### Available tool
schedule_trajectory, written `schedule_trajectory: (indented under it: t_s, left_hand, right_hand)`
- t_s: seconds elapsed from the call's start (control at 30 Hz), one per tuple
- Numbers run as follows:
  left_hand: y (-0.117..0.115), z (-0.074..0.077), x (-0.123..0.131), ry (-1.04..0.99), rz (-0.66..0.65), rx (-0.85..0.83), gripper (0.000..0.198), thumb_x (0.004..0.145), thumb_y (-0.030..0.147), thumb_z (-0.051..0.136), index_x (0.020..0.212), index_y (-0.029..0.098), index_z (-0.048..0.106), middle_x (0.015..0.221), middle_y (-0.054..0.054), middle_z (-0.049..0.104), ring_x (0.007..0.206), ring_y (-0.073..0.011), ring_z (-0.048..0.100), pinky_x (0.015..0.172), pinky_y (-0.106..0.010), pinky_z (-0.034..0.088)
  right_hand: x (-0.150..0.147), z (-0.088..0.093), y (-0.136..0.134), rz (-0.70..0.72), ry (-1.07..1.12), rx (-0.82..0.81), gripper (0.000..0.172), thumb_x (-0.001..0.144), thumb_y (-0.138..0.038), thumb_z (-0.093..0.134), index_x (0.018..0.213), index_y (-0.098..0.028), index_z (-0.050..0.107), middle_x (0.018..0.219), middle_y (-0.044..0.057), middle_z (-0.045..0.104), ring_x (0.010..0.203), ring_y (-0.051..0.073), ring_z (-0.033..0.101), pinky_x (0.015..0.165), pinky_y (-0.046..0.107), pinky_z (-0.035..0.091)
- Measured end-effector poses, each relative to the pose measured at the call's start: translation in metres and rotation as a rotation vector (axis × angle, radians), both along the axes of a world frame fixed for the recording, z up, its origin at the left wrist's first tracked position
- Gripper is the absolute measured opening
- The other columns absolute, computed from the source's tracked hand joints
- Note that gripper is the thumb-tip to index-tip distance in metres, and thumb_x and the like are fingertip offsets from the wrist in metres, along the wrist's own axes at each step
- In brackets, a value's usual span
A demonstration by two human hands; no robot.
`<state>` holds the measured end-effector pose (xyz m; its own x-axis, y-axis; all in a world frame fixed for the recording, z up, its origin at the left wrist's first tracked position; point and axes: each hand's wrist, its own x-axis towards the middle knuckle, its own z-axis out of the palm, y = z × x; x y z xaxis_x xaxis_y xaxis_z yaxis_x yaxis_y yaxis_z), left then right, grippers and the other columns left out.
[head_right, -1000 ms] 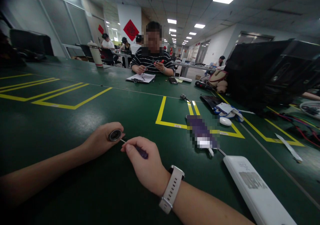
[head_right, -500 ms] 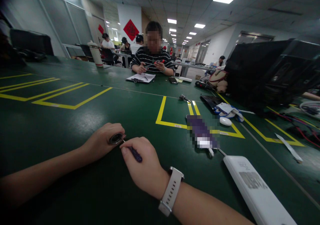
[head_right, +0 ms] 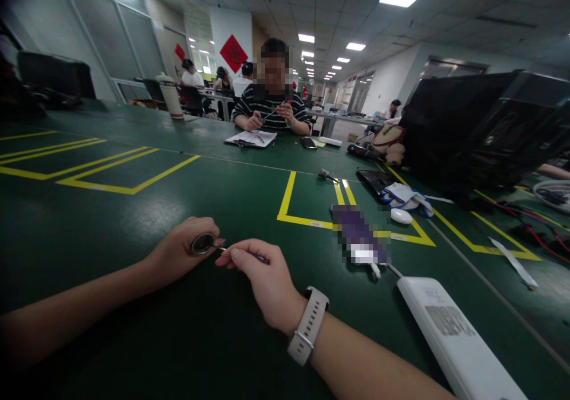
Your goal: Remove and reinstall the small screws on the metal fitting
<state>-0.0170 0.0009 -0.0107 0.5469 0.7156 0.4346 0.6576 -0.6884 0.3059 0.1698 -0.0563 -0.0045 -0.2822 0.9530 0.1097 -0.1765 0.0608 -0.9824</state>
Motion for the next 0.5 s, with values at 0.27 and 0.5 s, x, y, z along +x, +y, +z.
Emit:
schedule_trajectory:
  t_s: [0.27,0.5]
  left_hand:
    - [0.0019,-0.0019,-0.0001,-0.040,0.007,0.031,0.015,0.080,0.021,0.049,0.065,0.018,0.046,0.062,0.003,0.050,0.060,-0.0131,0.048,0.060,-0.028,0.035]
    - [-0.0002,-0.0014,-0.0009,-0.161,-0.033,-0.040,0.019,0.080,0.023,0.051,0.064,0.019,0.043,0.063,0.003,0.048,0.060,-0.0116,0.047,0.056,-0.025,0.036]
  right_hand:
    - [-0.0017,-0.0020,-0.0055,0.000,-0.023,0.043,0.017,0.084,-0.025,0.054,0.083,-0.018,0.069,0.085,0.004,0.068,0.079,0.015,0.057,0.074,0.030,0.042]
    - [-0.0014,-0.0013,-0.0028,0.067,0.125,-0.074,0.017,0.083,-0.026,0.054,0.085,-0.017,0.068,0.088,0.005,0.068,0.077,0.014,0.057,0.068,0.027,0.041]
